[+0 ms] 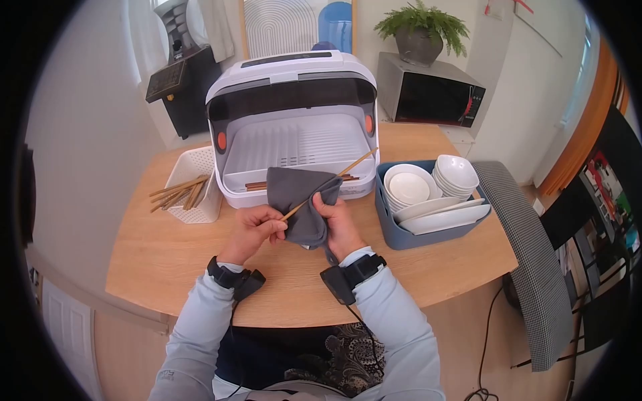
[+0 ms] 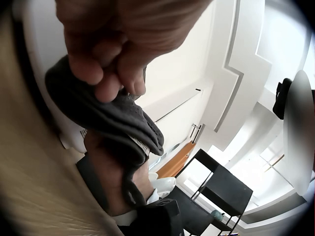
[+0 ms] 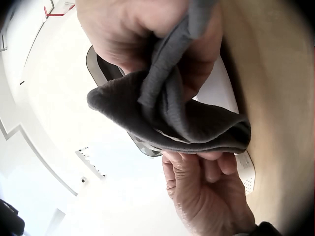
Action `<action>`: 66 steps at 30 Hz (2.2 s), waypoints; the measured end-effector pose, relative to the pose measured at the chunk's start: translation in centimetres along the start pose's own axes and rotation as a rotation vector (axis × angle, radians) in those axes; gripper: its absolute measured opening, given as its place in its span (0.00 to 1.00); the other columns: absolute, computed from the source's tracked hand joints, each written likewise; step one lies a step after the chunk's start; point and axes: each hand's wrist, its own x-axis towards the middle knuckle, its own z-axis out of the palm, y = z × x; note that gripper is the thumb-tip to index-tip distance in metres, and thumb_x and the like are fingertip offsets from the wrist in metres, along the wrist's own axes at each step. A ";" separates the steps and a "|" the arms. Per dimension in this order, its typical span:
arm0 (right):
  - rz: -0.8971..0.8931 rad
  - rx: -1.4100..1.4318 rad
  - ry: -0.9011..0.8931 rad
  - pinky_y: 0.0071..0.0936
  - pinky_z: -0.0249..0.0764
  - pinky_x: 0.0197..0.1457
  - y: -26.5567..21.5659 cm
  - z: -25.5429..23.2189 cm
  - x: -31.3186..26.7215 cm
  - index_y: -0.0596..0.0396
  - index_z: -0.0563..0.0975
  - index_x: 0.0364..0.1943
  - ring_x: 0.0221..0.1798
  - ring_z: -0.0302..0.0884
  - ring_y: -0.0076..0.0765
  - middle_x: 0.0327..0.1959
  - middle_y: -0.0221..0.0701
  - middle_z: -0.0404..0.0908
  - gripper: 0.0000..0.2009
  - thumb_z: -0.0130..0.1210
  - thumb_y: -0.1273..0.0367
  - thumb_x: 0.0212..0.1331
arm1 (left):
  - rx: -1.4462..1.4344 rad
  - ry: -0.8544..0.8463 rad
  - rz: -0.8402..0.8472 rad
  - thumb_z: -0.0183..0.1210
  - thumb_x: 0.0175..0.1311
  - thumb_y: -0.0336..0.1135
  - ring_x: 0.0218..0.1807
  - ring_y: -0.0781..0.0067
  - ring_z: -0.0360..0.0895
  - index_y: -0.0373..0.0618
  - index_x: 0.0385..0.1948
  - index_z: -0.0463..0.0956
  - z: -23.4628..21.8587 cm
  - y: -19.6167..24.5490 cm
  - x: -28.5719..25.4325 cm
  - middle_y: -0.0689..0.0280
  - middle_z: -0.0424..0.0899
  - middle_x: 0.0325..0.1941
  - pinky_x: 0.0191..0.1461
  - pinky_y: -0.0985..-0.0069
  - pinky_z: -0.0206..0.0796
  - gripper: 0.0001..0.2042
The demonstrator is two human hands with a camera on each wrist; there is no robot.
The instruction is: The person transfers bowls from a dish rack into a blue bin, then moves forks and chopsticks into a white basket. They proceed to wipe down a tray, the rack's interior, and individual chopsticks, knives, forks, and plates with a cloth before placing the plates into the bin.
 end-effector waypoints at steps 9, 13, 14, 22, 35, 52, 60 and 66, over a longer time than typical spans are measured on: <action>0.044 -0.041 -0.085 0.25 0.77 0.49 1.6 0.3 0.2 0.61 0.75 0.48 0.45 0.79 0.27 0.43 0.31 0.81 0.14 0.57 0.66 0.64 | 0.245 0.157 0.152 0.60 0.63 0.30 0.21 0.84 0.67 0.40 0.25 0.77 1.2 -0.1 -0.4 0.71 0.74 0.19 0.24 0.82 0.59 0.06; 0.009 -0.033 -0.033 0.26 0.76 0.51 0.7 0.5 0.0 0.60 0.74 0.50 0.46 0.79 0.27 0.44 0.30 0.81 0.15 0.58 0.66 0.64 | 0.015 0.122 0.042 0.56 0.66 0.34 0.19 0.83 0.63 0.41 0.24 0.74 1.3 0.3 -0.4 0.73 0.68 0.17 0.23 0.81 0.55 0.10; -0.012 -0.006 -0.026 0.27 0.75 0.52 0.4 0.4 0.0 0.60 0.74 0.51 0.47 0.78 0.28 0.45 0.31 0.81 0.15 0.58 0.67 0.64 | -0.083 0.107 -0.011 0.55 0.66 0.35 0.19 0.83 0.62 0.42 0.24 0.73 1.2 0.3 -0.4 0.73 0.67 0.17 0.23 0.81 0.54 0.10; -0.229 0.178 0.133 0.32 0.74 0.59 -2.8 -1.4 0.3 0.58 0.71 0.56 0.54 0.76 0.34 0.53 0.33 0.77 0.18 0.57 0.68 0.64 | -0.483 0.284 0.001 0.50 0.65 0.38 0.16 0.81 0.53 0.49 0.19 0.62 -0.9 0.6 0.1 0.73 0.56 0.14 0.21 0.80 0.49 0.13; -0.189 0.183 0.100 0.34 0.73 0.60 -1.4 -1.1 0.7 0.58 0.69 0.57 0.57 0.74 0.33 0.56 0.32 0.75 0.19 0.54 0.64 0.66 | -0.358 0.364 0.036 0.50 0.71 0.41 0.15 0.78 0.60 0.48 0.14 0.59 -1.8 -0.1 0.4 0.70 0.61 0.12 0.18 0.79 0.50 0.21; -0.082 -0.004 0.009 0.26 0.76 0.50 1.2 0.7 0.2 0.58 0.73 0.50 0.45 0.79 0.27 0.45 0.30 0.80 0.15 0.58 0.65 0.64 | 0.029 0.201 0.117 0.59 0.62 0.26 0.21 0.85 0.66 0.38 0.28 0.80 0.6 -1.0 -0.1 0.72 0.78 0.22 0.25 0.85 0.58 0.04; -0.105 -0.019 0.018 0.26 0.75 0.52 -0.1 1.1 -0.4 0.59 0.73 0.52 0.47 0.77 0.28 0.46 0.30 0.79 0.17 0.59 0.66 0.63 | -0.181 0.090 -0.029 0.53 0.68 0.35 0.21 0.80 0.68 0.40 0.21 0.74 0.4 -0.7 0.0 0.67 0.75 0.20 0.25 0.82 0.58 0.14; -0.259 0.108 0.019 0.35 0.72 0.62 -3.1 -0.9 -0.1 0.57 0.69 0.59 0.58 0.74 0.35 0.56 0.33 0.76 0.21 0.55 0.64 0.66 | -0.379 0.230 -0.070 0.50 0.70 0.41 0.16 0.76 0.63 0.45 0.17 0.66 -2.2 -0.7 0.3 0.65 0.69 0.15 0.21 0.80 0.52 0.18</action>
